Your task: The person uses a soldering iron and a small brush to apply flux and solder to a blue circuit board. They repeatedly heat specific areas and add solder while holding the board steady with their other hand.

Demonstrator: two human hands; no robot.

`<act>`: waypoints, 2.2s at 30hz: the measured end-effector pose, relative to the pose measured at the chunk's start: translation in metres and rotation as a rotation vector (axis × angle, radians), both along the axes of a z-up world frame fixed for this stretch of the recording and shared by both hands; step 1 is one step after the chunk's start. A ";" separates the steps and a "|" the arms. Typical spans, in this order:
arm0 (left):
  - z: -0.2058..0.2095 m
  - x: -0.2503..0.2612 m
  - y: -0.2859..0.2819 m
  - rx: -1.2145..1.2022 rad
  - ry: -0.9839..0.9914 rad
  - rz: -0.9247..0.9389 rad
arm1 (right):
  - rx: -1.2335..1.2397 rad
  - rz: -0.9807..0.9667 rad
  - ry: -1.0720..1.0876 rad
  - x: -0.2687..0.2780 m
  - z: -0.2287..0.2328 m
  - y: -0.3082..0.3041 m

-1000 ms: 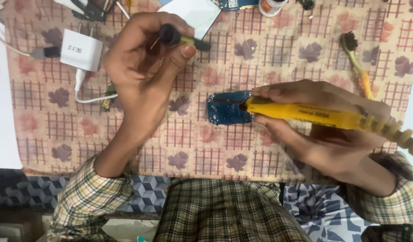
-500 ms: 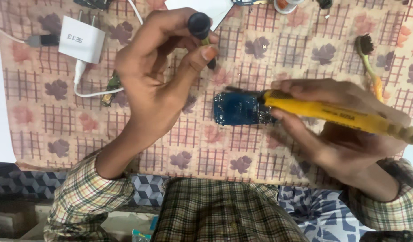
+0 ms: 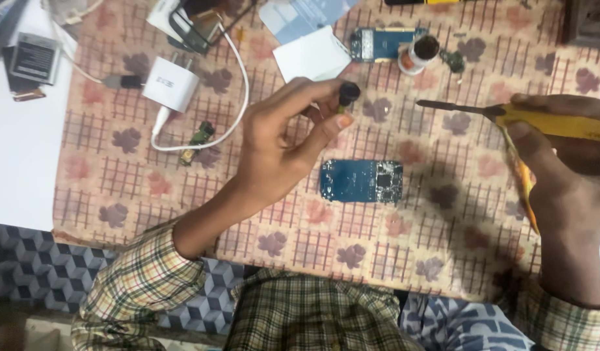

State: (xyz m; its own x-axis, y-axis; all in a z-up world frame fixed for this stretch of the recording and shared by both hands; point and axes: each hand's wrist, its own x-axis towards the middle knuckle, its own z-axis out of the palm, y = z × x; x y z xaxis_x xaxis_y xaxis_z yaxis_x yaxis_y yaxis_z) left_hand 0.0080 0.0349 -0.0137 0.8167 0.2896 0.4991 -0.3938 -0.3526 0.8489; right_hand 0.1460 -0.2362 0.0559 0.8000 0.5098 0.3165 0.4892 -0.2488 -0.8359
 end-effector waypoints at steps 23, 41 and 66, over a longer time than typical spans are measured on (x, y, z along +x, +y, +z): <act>0.005 -0.009 -0.009 0.012 -0.014 -0.194 | 0.460 0.232 0.454 0.062 -0.031 -0.016; -0.004 -0.025 0.004 0.098 -0.034 -0.089 | 0.384 0.340 0.087 0.008 -0.068 0.019; -0.016 -0.027 0.006 0.224 -0.066 -0.092 | 0.188 0.443 -0.118 -0.013 -0.068 0.019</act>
